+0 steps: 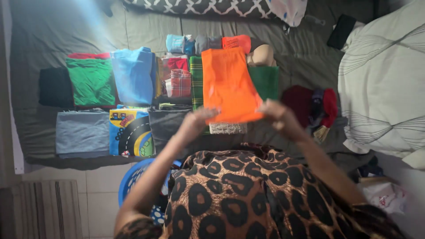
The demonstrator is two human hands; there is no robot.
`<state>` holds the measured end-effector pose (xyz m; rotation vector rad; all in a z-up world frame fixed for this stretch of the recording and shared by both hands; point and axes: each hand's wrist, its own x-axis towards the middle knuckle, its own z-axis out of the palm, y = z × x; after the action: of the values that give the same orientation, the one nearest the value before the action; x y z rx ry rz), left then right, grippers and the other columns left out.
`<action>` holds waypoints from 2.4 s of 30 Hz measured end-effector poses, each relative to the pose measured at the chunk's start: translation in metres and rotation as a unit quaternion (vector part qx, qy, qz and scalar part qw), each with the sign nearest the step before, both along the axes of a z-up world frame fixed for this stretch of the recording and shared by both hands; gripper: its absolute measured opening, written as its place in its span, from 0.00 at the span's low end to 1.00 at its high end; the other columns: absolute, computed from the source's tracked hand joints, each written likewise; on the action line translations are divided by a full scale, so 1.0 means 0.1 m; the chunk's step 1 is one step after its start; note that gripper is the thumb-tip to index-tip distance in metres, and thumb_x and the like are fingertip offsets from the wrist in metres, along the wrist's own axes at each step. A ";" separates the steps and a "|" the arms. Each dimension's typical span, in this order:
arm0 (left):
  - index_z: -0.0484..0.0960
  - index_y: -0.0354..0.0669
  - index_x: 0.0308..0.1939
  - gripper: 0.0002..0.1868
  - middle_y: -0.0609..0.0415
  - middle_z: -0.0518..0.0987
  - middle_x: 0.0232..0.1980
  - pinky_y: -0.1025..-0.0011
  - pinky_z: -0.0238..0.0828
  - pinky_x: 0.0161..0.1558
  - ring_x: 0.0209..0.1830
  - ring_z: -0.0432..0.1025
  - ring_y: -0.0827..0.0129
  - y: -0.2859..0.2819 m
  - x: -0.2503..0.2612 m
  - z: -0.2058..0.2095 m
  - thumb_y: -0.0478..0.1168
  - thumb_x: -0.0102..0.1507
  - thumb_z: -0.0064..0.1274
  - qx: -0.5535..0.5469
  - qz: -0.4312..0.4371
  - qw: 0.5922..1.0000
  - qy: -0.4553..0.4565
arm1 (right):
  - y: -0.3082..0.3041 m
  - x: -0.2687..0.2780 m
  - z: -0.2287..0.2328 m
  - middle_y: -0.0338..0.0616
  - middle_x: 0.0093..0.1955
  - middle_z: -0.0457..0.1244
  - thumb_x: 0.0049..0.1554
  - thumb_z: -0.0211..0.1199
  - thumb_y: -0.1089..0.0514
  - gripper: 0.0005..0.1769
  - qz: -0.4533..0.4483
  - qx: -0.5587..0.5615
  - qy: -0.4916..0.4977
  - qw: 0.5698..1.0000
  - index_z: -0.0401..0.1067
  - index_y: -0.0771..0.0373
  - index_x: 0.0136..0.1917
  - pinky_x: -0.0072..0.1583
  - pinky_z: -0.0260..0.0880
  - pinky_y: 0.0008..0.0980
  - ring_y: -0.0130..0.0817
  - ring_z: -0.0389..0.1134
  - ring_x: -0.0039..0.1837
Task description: The person folds several garments from a blue laundry basket and places them on a bed. They handle a black garment, a dark gray shirt, an orange shirt, and a light blue shirt, folding each by hand and stacking them on the bed.
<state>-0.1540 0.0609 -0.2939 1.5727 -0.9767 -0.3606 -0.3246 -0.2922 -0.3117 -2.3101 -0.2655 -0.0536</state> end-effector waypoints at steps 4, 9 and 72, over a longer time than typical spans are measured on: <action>0.85 0.45 0.57 0.23 0.48 0.84 0.57 0.56 0.67 0.66 0.62 0.74 0.48 0.28 -0.71 -0.94 0.35 0.59 0.47 0.074 -0.056 0.996 -0.014 | 0.19 -0.72 -1.26 0.57 0.63 0.68 0.49 0.64 0.53 0.27 0.043 0.012 0.068 0.997 0.75 0.62 0.62 0.75 0.53 0.59 0.60 0.62 0.70; 0.84 0.47 0.58 0.18 0.51 0.83 0.60 0.54 0.64 0.69 0.65 0.72 0.48 0.38 -1.01 -0.91 0.41 0.64 0.55 0.079 -0.104 0.987 0.089 | 0.25 -0.99 -1.29 0.49 0.60 0.71 0.54 0.68 0.37 0.31 0.067 0.043 0.142 0.987 0.77 0.59 0.62 0.71 0.63 0.50 0.50 0.70 0.65; 0.79 0.36 0.54 0.30 0.41 0.82 0.39 0.54 0.77 0.33 0.35 0.81 0.51 -0.56 -0.31 -1.68 0.33 0.49 0.73 -0.040 0.279 0.669 0.687 | 0.39 0.87 -1.75 0.64 0.52 0.70 0.48 0.79 0.61 0.28 -0.351 0.563 0.467 0.584 0.73 0.72 0.59 0.53 0.74 0.69 0.60 0.75 0.52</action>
<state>-0.1851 0.0045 -0.4620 0.9587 0.6665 -0.8452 -0.2380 -0.2537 -0.4869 -0.7664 0.9826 0.4647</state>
